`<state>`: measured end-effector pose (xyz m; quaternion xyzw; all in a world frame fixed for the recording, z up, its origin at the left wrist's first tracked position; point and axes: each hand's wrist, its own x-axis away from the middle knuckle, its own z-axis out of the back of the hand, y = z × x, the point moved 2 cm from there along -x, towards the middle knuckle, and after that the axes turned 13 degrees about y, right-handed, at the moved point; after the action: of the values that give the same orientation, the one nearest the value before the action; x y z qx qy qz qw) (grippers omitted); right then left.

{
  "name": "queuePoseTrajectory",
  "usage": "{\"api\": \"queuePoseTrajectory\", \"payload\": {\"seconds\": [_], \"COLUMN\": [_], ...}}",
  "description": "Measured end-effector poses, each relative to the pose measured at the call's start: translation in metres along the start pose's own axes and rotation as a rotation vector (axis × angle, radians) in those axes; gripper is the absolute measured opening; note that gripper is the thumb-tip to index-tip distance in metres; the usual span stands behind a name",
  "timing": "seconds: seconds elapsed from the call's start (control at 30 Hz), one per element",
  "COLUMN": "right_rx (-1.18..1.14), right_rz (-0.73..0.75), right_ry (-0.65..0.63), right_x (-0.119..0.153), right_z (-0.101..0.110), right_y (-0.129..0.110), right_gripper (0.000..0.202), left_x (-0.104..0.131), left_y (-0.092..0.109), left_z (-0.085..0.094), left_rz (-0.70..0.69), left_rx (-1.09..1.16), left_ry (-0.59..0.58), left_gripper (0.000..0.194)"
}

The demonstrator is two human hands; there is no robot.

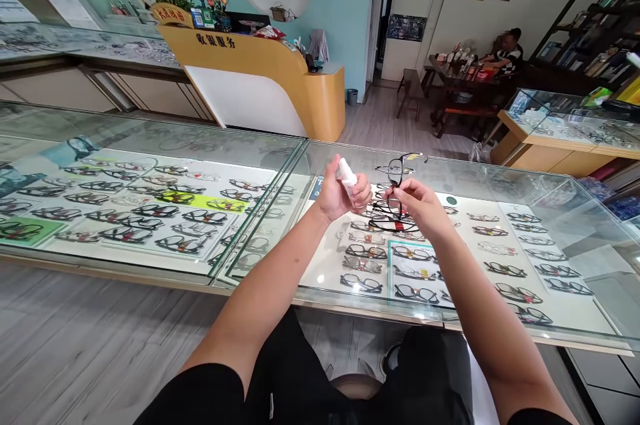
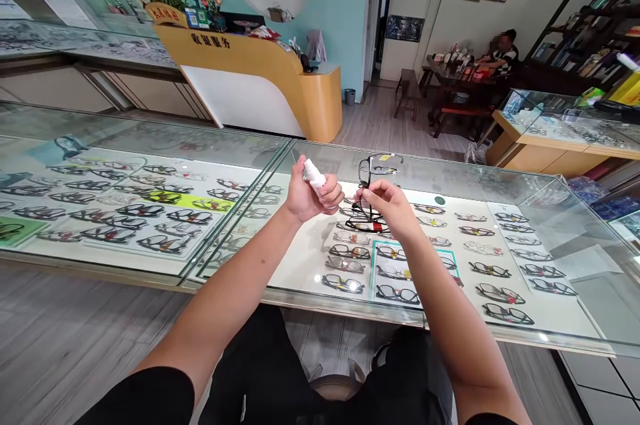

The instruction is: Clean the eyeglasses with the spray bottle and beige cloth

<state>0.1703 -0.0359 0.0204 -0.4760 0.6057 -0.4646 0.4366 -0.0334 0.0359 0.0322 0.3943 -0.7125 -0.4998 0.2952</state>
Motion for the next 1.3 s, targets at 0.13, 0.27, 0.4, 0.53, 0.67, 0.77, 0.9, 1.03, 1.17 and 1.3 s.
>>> {"api": "queuePoseTrajectory", "payload": {"seconds": [0.13,0.27,0.4,0.53,0.67,0.77,0.9,1.03,1.17,1.3], "right_rx": [-0.021,-0.021,-0.021,-0.033,-0.069,-0.150,-0.263,-0.288,-0.249,-0.247], "right_rz": [-0.039,-0.062,-0.080,-0.084,-0.075,-0.060,-0.048,-0.050,-0.034,-0.027], "right_ry": [-0.013,-0.046,-0.093,-0.095,-0.070,0.003,0.099,0.089,0.051,0.057], "right_x": [0.005,0.010,0.013,0.013,0.008,0.001,-0.004,-0.003,0.000,-0.001], "right_z": [-0.006,-0.012,-0.017,-0.018,-0.010,-0.001,0.005,0.001,-0.003,-0.003], "right_y": [0.000,0.000,-0.002,-0.001,0.001,-0.002,-0.005,-0.005,-0.004,-0.003], "right_gripper": [0.044,0.044,0.043,0.043,0.041,0.039,0.040,0.040,0.041,0.042], "left_x": [-0.006,-0.009,-0.009,-0.008,-0.007,-0.006,-0.004,0.000,0.001,-0.002], "left_y": [-0.006,-0.016,-0.023,-0.025,-0.023,-0.023,-0.027,-0.031,-0.034,-0.034], "left_z": [0.002,0.004,0.002,0.001,0.000,-0.001,-0.006,-0.011,-0.013,-0.008], "left_rz": [-0.184,-0.351,-0.389,-0.388,-0.379,-0.387,-0.372,-0.339,-0.351,-0.379], "left_rx": [-0.108,-0.360,-0.518,-0.522,-0.492,-0.529,-0.671,-0.789,-0.790,-0.697], "left_ry": [0.074,0.171,0.203,0.186,0.131,0.109,0.076,0.059,0.030,0.058], "left_gripper": [0.081,0.066,0.062,0.064,0.066,0.064,0.059,0.058,0.058,0.059]}}
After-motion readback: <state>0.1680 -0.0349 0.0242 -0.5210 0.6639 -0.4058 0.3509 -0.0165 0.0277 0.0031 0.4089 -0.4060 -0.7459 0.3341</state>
